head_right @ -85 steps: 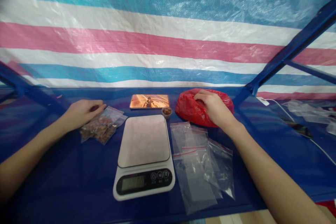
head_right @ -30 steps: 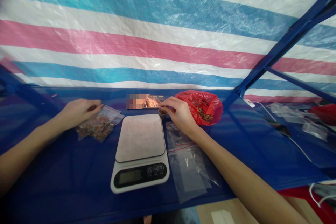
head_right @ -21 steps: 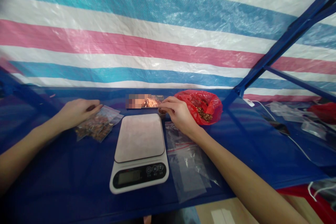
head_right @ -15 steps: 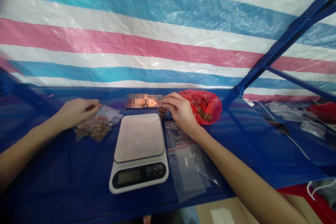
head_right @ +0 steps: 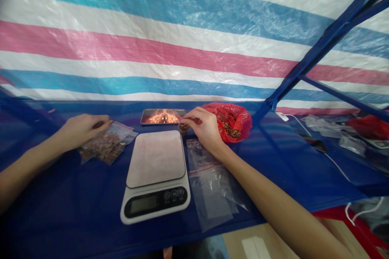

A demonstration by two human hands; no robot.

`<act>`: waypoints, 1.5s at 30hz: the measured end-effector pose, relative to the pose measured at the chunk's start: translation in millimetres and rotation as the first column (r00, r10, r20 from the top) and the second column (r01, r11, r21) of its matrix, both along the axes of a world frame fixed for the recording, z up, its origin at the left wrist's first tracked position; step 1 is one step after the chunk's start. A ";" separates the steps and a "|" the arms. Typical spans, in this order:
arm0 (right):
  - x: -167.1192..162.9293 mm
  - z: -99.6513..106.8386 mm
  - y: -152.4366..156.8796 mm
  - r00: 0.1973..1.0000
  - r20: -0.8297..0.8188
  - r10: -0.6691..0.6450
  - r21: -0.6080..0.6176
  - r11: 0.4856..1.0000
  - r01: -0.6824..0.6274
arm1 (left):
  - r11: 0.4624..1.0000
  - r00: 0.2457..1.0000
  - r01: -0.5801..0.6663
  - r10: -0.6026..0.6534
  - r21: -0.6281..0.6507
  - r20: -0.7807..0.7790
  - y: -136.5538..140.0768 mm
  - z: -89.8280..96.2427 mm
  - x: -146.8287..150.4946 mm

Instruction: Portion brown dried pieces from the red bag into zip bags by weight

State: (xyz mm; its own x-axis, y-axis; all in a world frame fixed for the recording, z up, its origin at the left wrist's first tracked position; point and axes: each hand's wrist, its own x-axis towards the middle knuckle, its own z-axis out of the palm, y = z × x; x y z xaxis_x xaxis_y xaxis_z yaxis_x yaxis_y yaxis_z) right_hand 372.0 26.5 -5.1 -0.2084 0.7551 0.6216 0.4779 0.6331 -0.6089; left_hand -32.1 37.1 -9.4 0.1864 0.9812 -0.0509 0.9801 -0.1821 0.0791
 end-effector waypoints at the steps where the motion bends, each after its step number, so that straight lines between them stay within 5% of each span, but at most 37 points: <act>1: 0.7 0.4 -0.3 1.000 0.002 -0.006 -0.002 1.000 0.006 | 1.000 1.000 0.001 -0.001 -0.001 0.001 -0.3 0.6 0.4; 15: 28.7 4.1 0.8 0.959 0.270 0.086 -0.079 0.995 -0.067 | 1.000 1.000 0.023 -0.023 0.019 0.013 2.0 -4.4 -4.3; 35: 20.9 4.5 -7.1 0.968 0.230 0.105 0.017 0.994 -0.112 | 1.000 1.000 0.014 -0.014 0.011 0.017 1.4 -4.8 -3.7; 45: 20.3 8.7 -13.6 0.971 0.204 0.126 -0.058 0.992 -0.116 | 1.000 1.000 0.011 -0.011 0.018 0.010 2.4 -6.0 -5.4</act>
